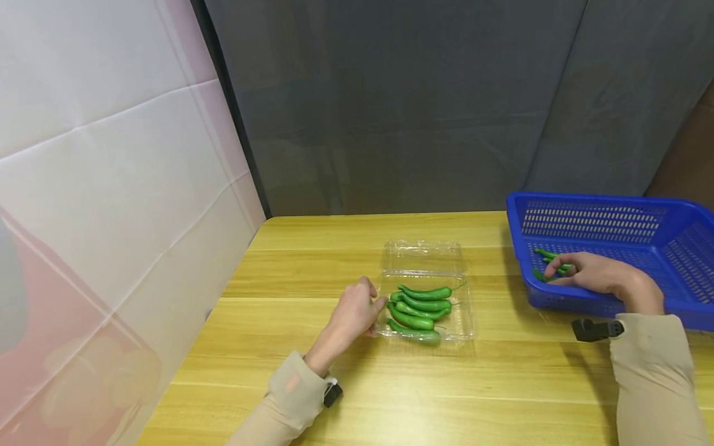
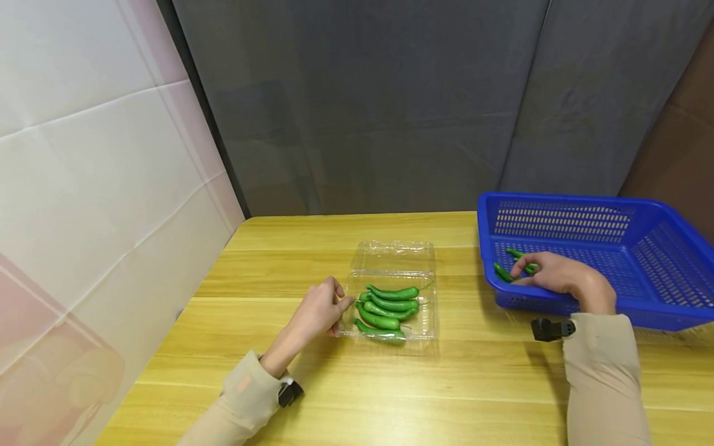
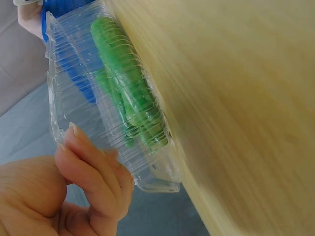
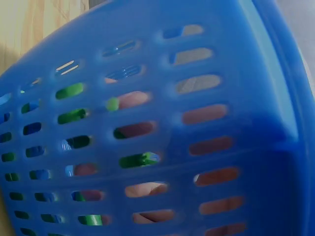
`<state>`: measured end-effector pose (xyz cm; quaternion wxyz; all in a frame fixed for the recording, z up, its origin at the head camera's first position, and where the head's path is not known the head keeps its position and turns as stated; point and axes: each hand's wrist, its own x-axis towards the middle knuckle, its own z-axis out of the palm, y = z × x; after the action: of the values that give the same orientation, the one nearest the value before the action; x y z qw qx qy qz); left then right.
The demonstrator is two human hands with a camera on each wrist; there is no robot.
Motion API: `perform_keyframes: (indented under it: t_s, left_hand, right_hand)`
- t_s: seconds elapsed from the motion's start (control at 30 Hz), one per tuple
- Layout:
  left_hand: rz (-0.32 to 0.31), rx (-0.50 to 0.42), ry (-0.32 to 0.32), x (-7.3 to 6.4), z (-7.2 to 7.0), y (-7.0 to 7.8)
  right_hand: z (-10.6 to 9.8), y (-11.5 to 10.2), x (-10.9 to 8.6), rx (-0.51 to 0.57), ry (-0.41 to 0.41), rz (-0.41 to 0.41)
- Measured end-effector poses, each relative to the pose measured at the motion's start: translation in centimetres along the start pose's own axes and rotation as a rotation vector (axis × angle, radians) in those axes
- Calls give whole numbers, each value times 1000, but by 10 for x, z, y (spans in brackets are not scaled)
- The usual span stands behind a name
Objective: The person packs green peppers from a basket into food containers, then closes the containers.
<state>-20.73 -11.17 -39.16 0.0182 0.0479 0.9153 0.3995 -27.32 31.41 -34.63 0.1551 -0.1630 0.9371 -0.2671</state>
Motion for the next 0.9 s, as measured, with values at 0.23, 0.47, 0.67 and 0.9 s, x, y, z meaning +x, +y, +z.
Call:
perform_keyframes:
  t_s: [0.23,0.47,0.67,0.9]
  left_hand:
    - [7,-1,2,0,0,0]
    - [13,1,4,-1,0,0]
    - [16,11,7,-1,1,0]
    - [10,-1,3,-1,0,1]
  right_hand:
    - [-2,0,-1,-29,47,-26]
    - [-4,-1,-3,31,54,18]
    - [-4,-2,-5,30,90,23]
    - [-7,-1,-6,25,132,12]
